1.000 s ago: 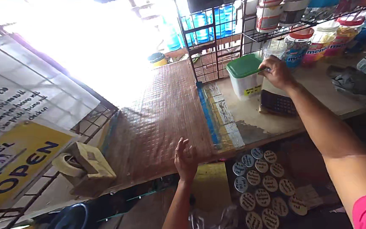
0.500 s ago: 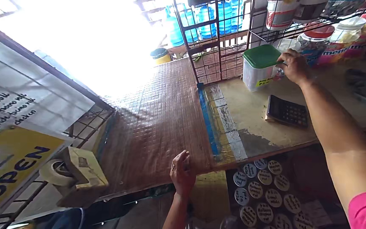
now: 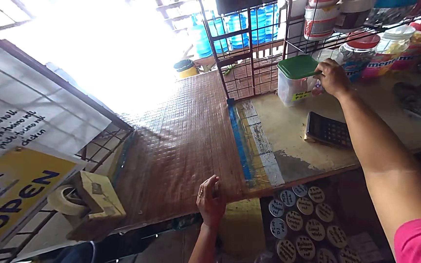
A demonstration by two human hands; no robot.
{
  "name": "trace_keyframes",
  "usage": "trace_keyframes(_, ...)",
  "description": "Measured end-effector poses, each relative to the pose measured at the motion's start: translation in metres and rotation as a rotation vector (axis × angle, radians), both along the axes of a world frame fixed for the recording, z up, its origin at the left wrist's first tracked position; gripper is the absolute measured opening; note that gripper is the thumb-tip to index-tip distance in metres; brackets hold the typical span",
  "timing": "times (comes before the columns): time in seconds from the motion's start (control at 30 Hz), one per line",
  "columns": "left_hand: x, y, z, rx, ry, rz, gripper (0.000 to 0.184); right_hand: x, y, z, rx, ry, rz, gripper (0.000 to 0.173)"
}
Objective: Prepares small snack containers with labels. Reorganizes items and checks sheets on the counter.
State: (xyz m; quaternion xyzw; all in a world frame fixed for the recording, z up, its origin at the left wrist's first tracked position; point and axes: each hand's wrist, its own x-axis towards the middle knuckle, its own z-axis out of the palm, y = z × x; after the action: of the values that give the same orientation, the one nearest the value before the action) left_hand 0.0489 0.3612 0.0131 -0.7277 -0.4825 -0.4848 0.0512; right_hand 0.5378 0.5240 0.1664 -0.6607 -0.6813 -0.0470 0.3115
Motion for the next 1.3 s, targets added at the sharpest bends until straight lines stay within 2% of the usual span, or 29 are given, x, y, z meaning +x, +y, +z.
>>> trace_keyframes(0.43,0.001,-0.001,-0.001,0.027,0.035,0.031,0.027,-0.015,-0.011,0.005,-0.077,0.004,-0.036,0.02)
trace_keyframes(0.67,0.002,-0.002,0.003,-0.011,0.04,0.049,0.026,-0.023,-0.033,-0.007,0.038,-0.01,-0.028,0.045)
trace_keyframes(0.9,0.0,-0.005,0.011,-0.131,-0.034,-0.026,0.03,-0.084,-0.111,-0.019,0.138,0.026,0.083,0.038)
trace_keyframes(1.0,-0.007,-0.008,0.023,-0.246,-0.119,-0.169,0.042,-0.115,-0.146,-0.028,0.117,0.078,0.101,0.038)
trace_keyframes(1.1,-0.024,-0.017,0.025,-0.264,-0.21,-0.366,0.046,-0.149,-0.186,-0.036,0.12,0.122,0.123,0.043)
trace_keyframes(1.17,-0.04,-0.037,0.02,-0.2,-0.19,-0.442,0.038,-0.172,-0.211,-0.04,0.126,0.142,0.139,0.044)
trace_keyframes(1.27,-0.077,-0.082,0.008,-0.11,-0.115,-0.512,0.013,-0.206,-0.245,-0.051,0.107,0.185,0.145,0.045)
trace_keyframes(1.3,-0.093,-0.097,0.003,-0.114,-0.097,-0.523,0.011,-0.218,-0.255,-0.056,0.092,0.214,0.144,0.046)
